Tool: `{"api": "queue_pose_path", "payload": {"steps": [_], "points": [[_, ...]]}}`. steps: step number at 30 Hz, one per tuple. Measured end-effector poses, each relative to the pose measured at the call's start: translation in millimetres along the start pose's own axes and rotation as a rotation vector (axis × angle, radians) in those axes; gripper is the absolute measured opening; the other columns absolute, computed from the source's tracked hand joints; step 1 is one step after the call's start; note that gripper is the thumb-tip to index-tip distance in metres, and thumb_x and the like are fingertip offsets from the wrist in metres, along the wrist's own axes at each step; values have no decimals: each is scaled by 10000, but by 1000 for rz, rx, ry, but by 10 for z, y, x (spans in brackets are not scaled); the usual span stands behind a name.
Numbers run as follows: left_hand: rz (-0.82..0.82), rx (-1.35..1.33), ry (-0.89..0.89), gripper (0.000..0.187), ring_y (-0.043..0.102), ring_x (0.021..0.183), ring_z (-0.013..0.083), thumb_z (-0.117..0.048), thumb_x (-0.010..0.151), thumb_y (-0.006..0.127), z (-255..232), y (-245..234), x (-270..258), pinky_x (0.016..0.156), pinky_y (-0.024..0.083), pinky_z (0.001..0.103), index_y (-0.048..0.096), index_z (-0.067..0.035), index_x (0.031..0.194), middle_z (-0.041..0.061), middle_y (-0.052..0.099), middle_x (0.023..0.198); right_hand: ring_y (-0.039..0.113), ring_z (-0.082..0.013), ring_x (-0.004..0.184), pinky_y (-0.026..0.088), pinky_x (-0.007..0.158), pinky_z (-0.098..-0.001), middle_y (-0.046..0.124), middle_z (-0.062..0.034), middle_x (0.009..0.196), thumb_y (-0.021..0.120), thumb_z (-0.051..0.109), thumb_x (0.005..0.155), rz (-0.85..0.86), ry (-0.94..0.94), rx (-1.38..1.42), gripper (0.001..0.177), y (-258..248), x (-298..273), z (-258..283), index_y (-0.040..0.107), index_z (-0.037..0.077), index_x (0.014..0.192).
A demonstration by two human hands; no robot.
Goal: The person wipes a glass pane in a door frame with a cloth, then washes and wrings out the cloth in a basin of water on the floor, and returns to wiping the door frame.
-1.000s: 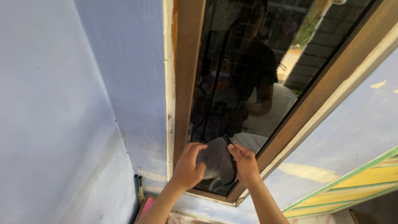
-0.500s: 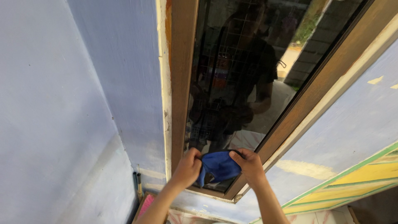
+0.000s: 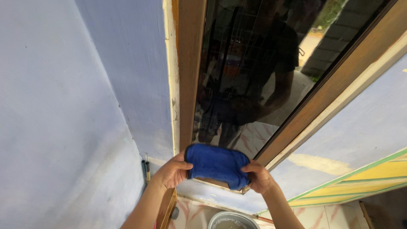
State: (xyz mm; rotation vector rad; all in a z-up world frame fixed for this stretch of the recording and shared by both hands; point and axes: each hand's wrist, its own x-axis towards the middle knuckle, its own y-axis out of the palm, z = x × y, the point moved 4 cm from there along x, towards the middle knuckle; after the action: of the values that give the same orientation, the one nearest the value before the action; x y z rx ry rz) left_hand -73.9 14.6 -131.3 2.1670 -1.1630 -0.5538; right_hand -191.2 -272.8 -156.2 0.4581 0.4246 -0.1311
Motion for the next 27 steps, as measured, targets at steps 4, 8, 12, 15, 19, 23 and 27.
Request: {"api": "queue_pose_path", "payload": {"steps": [4,8,12,15,19,23,27], "points": [[-301,496,-146,511,628,1255,251,-258,990,520,-106,-2,78,1026,558,392,429,-155,1482,140,631,1380,714,-283,965,595,893,-438,711,-210,1119,618,53,887,-18,-78,-115,454,-34,34,168,566,-120,1303],[-522,1081,-44,520,642,1182,249,-437,1052,368,-394,15,83,1009,509,403,552,-111,1413,133,695,1266,735,-252,951,637,842,-431,734,-143,1113,517,165,955,-181,-23,-171,335,23,-64,330,597,44,1257],[-658,1256,-324,721,740,1001,346,-548,1105,319,-488,-34,92,932,556,420,706,60,1133,266,760,1033,691,-303,906,622,826,-459,673,-206,1037,549,223,1032,-300,-47,-352,399,35,-75,448,519,-79,1291],[-649,1069,-361,680,705,993,368,-567,1059,423,-427,-66,106,920,539,453,717,42,1135,266,713,1020,728,-342,932,626,863,-458,686,-257,1034,555,207,1012,-416,-24,-409,450,47,-103,513,442,-64,1354],[-625,914,-108,488,660,1077,230,-427,998,596,-482,-138,111,943,512,384,573,-41,1296,114,687,1102,720,-335,962,624,900,-471,645,-289,1070,611,114,976,-417,-105,-261,519,83,-189,656,331,-61,1376],[-641,1009,25,473,690,1081,257,-343,984,581,-641,14,36,947,535,402,483,-95,1376,159,711,1107,701,-238,1025,610,941,-362,614,-219,1202,774,-104,747,-175,-207,-435,745,169,-279,722,379,-59,1377],[-655,1159,-142,446,743,1051,319,-370,1023,476,-762,232,-29,926,553,454,477,-141,1406,255,744,1088,676,-250,942,597,817,-353,626,-263,1182,809,-87,735,-193,-223,-734,569,238,-355,795,621,-53,1272]]}}
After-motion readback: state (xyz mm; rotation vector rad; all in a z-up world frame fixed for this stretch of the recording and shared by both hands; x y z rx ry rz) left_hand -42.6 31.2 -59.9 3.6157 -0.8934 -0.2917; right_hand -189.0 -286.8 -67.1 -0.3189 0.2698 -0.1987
